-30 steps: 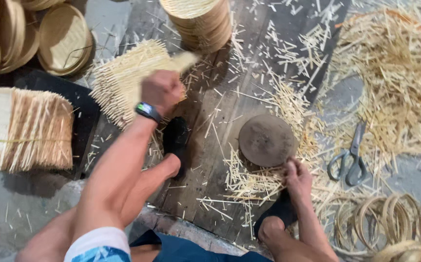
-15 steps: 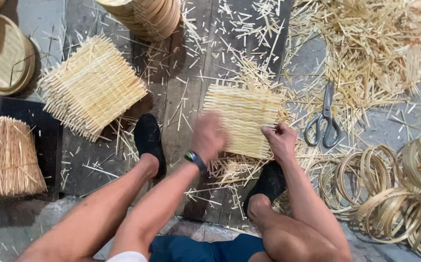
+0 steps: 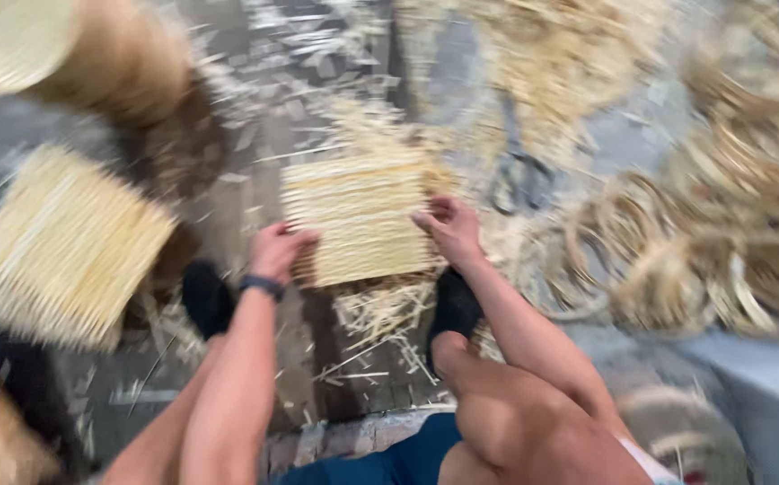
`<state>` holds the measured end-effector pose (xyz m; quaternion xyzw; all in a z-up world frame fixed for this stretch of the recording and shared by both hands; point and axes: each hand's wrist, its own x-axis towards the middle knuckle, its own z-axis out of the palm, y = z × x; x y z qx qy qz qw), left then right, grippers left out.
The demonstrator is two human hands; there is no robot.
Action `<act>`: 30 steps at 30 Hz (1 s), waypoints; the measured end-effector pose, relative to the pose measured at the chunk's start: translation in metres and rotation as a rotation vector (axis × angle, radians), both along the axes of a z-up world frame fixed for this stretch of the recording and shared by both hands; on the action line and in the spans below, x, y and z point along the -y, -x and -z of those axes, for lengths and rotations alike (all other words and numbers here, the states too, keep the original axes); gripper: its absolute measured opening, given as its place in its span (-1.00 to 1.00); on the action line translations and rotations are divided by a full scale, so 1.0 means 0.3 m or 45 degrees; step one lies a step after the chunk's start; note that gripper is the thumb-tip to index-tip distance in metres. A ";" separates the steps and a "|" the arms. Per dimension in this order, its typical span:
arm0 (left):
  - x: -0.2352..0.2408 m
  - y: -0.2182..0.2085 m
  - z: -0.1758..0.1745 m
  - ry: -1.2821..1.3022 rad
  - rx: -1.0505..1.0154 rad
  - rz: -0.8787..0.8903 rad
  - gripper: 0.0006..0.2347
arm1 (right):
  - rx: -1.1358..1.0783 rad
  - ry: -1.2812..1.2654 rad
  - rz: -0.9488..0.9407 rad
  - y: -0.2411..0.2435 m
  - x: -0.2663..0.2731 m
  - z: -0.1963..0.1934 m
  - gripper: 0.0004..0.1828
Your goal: The person sits on the floor and repeatedly assembles small round bamboo trays. They place a woven bamboo mat on a wooden block, fit a circular bamboo rim around it, and use shears to trim the excess mat material flush with the rim. Finished trays are stacked nearby.
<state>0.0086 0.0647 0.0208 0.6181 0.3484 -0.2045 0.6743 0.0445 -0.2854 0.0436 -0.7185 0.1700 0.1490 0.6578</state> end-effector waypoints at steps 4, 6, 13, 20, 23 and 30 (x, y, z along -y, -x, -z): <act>-0.011 0.005 -0.034 -0.340 0.146 0.123 -0.41 | 0.454 0.432 0.357 0.046 0.276 -0.112 -0.72; -0.012 0.016 -0.083 -0.884 0.188 0.272 -0.18 | 0.500 1.111 0.440 0.117 0.503 -0.205 -0.84; -0.083 0.026 -0.316 -1.412 0.421 0.161 -0.21 | -0.110 1.813 0.541 0.344 0.959 -0.402 -0.33; -0.058 0.003 -0.370 -1.193 0.546 0.154 -0.40 | -0.186 1.393 0.300 0.456 0.848 -0.190 -0.47; -0.016 -0.012 -0.390 -1.082 0.560 0.128 -0.45 | -0.027 1.251 0.195 0.479 0.748 -0.125 -0.78; 0.057 -0.002 -0.464 -1.059 0.634 0.153 -0.53 | 0.715 1.632 0.118 0.452 0.643 -0.306 -0.89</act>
